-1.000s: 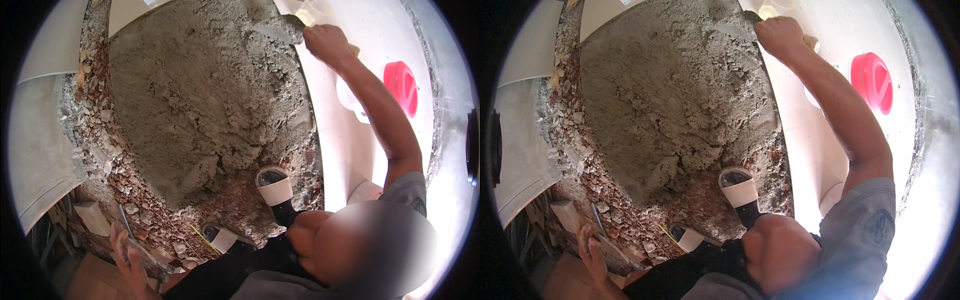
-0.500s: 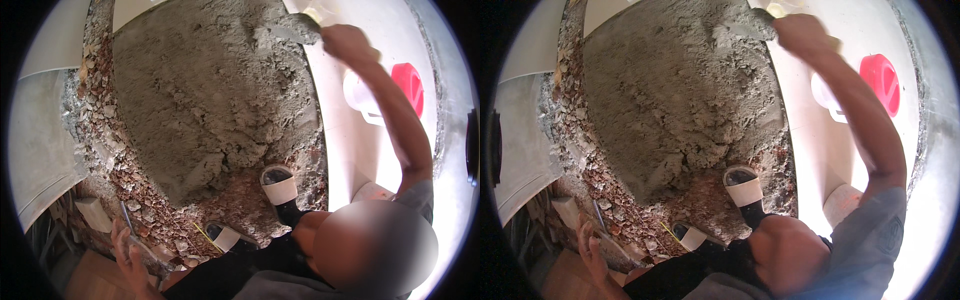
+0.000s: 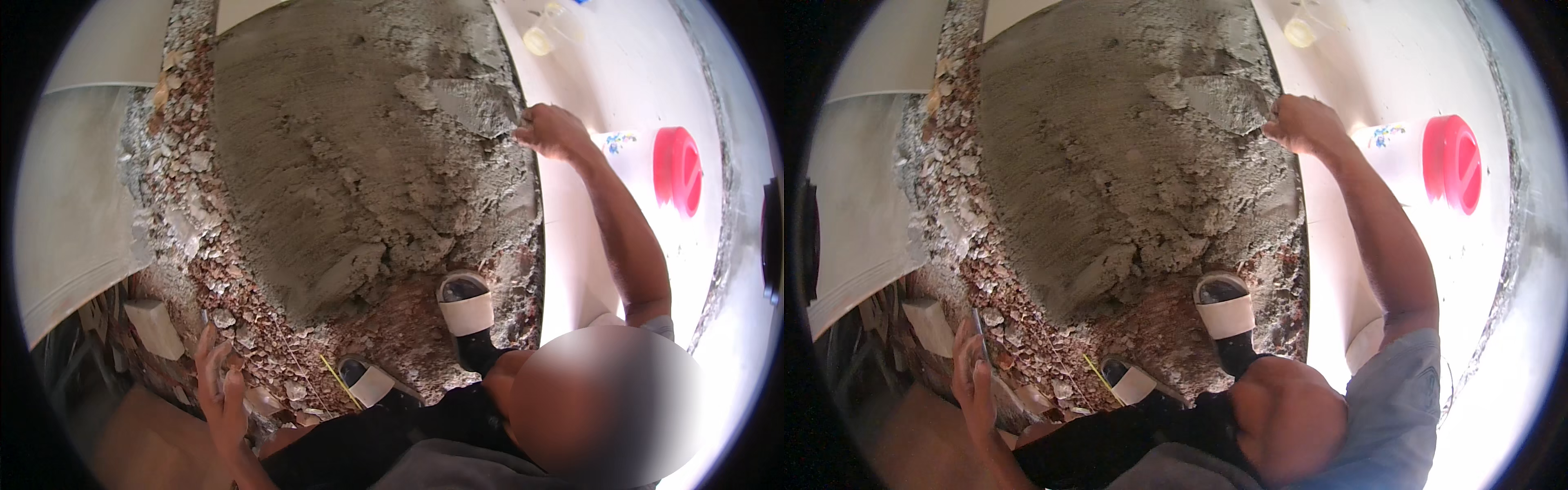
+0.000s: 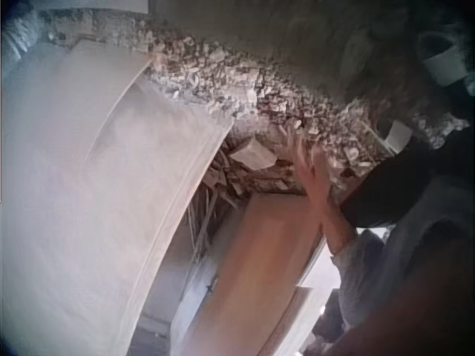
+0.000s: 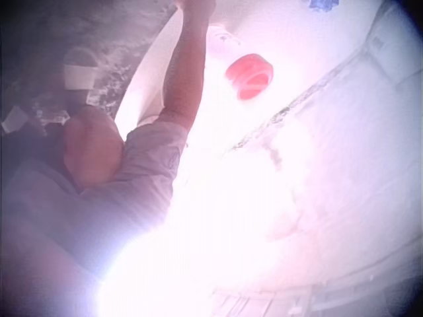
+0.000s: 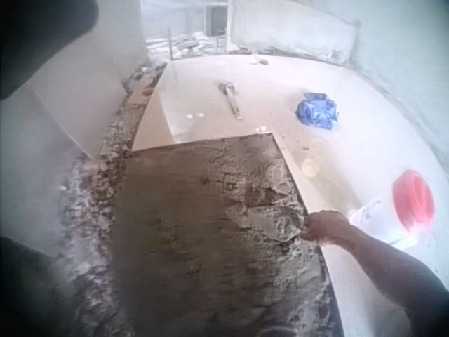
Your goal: The person places a large white tile onto a prepared floor area and taps it with a rubber mallet to level it. They then mix cement in a bucket and spread it on the floor with a trowel to prepare for the next tile.
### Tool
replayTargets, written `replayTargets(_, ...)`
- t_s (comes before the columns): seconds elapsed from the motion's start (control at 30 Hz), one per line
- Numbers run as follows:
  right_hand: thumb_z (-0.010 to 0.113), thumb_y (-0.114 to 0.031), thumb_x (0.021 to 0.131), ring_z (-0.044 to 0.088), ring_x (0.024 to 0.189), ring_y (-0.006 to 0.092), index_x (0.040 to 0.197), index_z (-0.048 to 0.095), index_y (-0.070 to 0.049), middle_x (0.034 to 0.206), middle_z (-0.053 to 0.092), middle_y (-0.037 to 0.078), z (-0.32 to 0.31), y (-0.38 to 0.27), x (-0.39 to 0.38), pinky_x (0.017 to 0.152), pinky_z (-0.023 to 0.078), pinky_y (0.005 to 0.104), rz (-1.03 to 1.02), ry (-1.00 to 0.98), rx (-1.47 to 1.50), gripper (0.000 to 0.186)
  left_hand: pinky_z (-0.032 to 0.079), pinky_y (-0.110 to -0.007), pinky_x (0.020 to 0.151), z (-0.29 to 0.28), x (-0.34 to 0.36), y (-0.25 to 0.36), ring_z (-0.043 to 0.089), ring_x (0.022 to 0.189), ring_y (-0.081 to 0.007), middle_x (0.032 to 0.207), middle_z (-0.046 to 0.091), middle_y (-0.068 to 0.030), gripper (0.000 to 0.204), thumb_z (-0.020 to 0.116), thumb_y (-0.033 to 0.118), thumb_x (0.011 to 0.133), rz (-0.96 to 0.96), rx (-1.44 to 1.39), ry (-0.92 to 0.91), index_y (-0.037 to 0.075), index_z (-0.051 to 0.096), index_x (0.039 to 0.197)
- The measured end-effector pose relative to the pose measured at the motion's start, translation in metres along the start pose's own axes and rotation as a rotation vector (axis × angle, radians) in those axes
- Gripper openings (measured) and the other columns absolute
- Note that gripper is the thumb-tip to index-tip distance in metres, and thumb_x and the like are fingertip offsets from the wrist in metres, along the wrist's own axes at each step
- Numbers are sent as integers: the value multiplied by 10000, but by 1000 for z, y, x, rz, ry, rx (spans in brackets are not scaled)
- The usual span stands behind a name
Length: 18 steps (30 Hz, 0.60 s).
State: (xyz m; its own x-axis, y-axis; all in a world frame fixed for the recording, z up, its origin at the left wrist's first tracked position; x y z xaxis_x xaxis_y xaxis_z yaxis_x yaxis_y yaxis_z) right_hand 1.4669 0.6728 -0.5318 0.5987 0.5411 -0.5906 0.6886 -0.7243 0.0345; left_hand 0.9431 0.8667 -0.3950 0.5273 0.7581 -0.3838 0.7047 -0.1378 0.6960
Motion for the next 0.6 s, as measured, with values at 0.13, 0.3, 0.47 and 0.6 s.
replayTargets(0.13,586,-318,872,657,809,305,1019,648,-61,850,671,154,-17,-61,-35,752,518,432,-145,64,68,302,328,-428,1042,-1,-8,13,425,1273,-301,1390,443,-189,433,561,264,884,54,76,-52,-36,552,1196)
replayTargets(0.3,572,-342,895,647,732,235,911,619,-70,756,645,118,-31,-144,-79,715,519,436,-434,249,48,277,316,-411,1065,16,-24,14,435,1288,-321,1359,480,-200,407,619,241,854,-2,97,-240,5,575,1182)
replayTargets(0.47,575,-375,906,649,733,237,904,617,-53,758,648,127,16,-129,-70,697,528,421,-272,-61,172,325,332,-413,1054,11,-43,20,456,1268,-332,1353,485,-200,433,627,241,847,36,104,-278,15,564,1210)
replayTargets(0.6,509,-357,937,658,831,269,1088,581,-33,907,660,173,58,-91,-84,750,542,438,-200,-153,186,365,338,-417,1047,2,-44,20,460,1260,-336,1349,485,-204,444,596,248,858,22,82,-228,-13,549,1213)
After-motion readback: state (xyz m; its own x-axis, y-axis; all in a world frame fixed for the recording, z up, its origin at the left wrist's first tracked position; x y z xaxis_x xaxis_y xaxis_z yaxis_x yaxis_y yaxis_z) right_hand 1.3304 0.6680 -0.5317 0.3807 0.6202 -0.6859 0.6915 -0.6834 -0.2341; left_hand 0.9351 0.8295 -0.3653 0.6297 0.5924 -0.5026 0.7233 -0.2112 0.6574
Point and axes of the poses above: each hand's wrist, its own x-axis towards the middle knuckle, its own z-axis out of the palm, y = z × x, the point moved 10 cm from there along x, towards the middle knuckle
